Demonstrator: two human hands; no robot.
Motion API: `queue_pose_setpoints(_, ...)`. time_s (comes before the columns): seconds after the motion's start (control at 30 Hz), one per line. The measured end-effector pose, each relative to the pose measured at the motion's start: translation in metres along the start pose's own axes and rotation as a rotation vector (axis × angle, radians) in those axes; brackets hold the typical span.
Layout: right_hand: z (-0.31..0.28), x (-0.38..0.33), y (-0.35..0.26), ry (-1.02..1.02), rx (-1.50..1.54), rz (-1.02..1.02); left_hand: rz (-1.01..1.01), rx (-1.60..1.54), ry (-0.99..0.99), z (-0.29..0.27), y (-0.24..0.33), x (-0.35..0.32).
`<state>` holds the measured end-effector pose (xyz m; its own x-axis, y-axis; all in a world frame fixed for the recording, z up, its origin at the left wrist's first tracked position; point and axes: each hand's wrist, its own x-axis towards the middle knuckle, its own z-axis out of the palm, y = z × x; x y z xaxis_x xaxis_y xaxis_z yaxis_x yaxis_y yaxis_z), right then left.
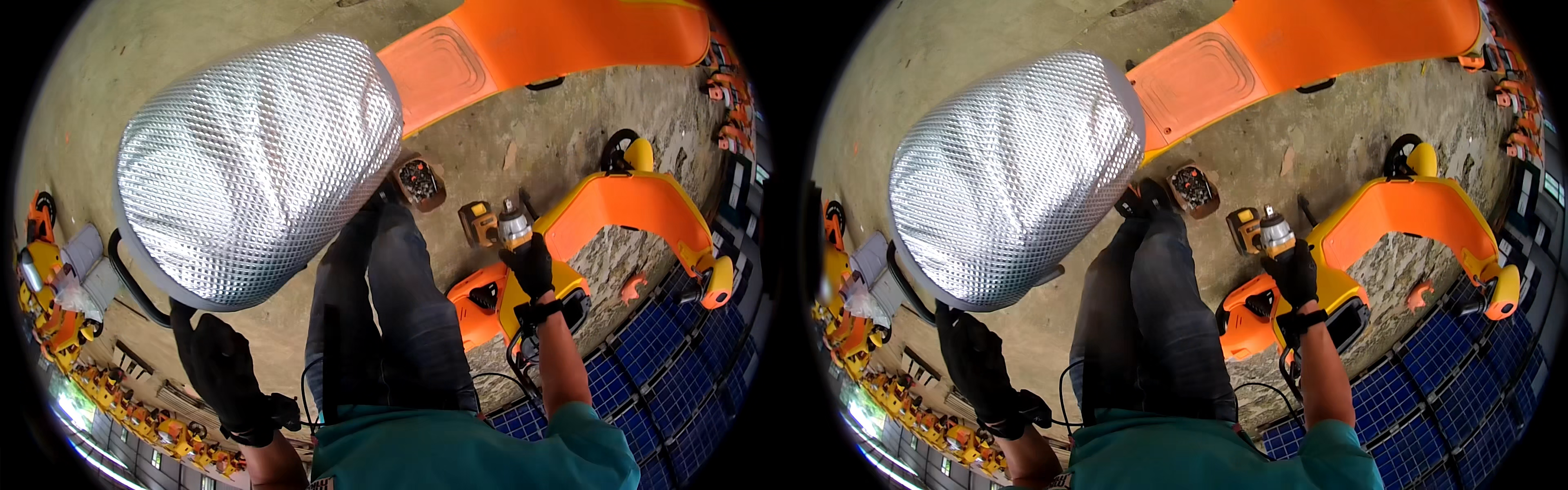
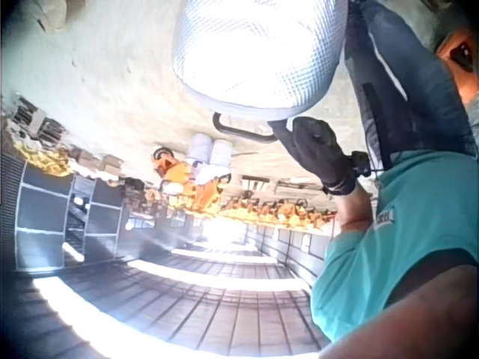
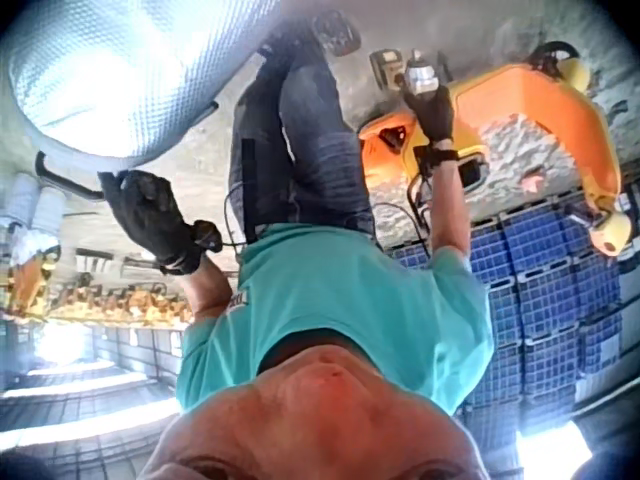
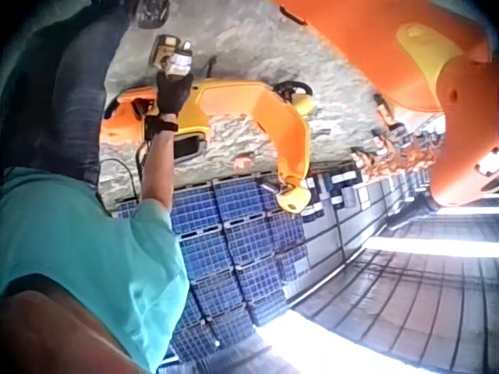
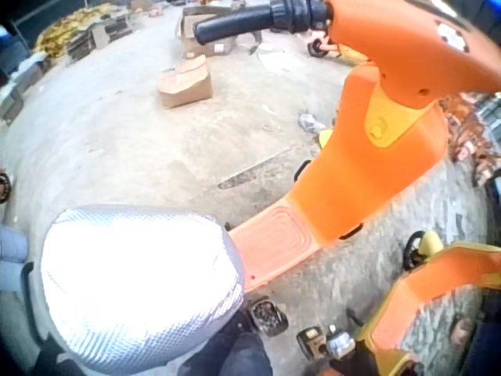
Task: The person sits on the floor and works on the internal wiring of an orange and yellow electric scooter. They place a plastic cover over the compartment and secure it using a cordless impact driver to tighten screws.
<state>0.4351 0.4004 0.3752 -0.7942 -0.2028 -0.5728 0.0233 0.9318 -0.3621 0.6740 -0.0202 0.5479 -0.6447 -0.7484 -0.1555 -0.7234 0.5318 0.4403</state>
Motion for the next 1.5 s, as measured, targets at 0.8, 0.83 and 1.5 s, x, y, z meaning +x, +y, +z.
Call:
queue_pose_setpoints(0.8, -0.014, 0.061, 0.068, -0.051, 0.25, -0.006, 0.3, -0.007, 0.391, 0.05, 0.223, 0.034)
queue_pose_setpoints(0.83, 0.005, 0.07, 0.096, -0.084, 0.359, -0.059, 0.265, 0.043, 0.382, 0.045, 0.23, 0.023)
queue_pose_setpoints(1.5, 0.054, 0.154, 0.15, 0.032, -0.009, -0.157, -0.604, -1.262, -0.855, 0.305, 0.169, -0.054)
